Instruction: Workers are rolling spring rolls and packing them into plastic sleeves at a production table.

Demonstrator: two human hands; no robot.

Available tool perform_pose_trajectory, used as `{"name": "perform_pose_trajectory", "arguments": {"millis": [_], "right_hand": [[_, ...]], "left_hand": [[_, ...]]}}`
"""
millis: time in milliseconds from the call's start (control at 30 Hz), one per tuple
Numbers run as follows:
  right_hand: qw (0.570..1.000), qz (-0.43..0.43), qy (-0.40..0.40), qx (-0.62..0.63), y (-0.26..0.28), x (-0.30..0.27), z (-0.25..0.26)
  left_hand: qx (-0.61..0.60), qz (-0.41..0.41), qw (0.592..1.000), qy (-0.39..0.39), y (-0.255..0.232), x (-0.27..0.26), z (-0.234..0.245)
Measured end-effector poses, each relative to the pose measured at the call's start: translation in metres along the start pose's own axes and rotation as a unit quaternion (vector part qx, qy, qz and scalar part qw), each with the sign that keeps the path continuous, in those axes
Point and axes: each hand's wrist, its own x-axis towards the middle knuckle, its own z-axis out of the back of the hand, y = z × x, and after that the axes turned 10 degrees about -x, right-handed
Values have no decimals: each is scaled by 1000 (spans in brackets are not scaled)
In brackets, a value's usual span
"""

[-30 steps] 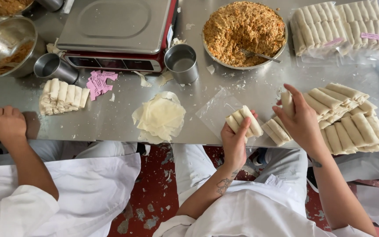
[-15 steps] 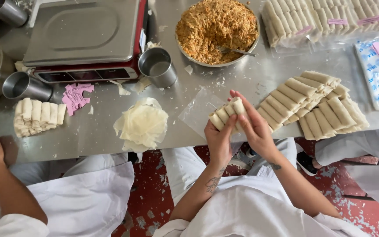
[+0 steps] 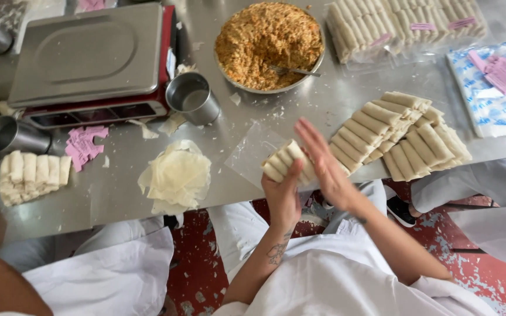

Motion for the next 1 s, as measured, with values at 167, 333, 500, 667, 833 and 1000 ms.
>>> {"name": "perform_pose_trajectory", "arguments": {"millis": [167, 333, 500, 667, 833, 1000], "right_hand": [[756, 1, -15, -654, -166, -1, 96], [656, -76, 213, -720, -92, 22, 133], [921, -121, -121, -349, -61, 2, 119], [975, -197, -104, -5, -11, -1, 36], [992, -18, -99, 70, -13, 0, -13], [990, -12, -74, 120, 13, 5, -9]], "left_hand": [[-45, 23, 999, -17, -30, -13, -18], [-88, 59, 993, -44, -44, -3, -18], [-98, 34, 995, 8, -33, 1, -11], [41, -15, 999, 19, -28, 5, -15], [71, -59, 996, 4, -43, 2, -25], [75, -62, 995, 9, -48, 2, -28]]}}
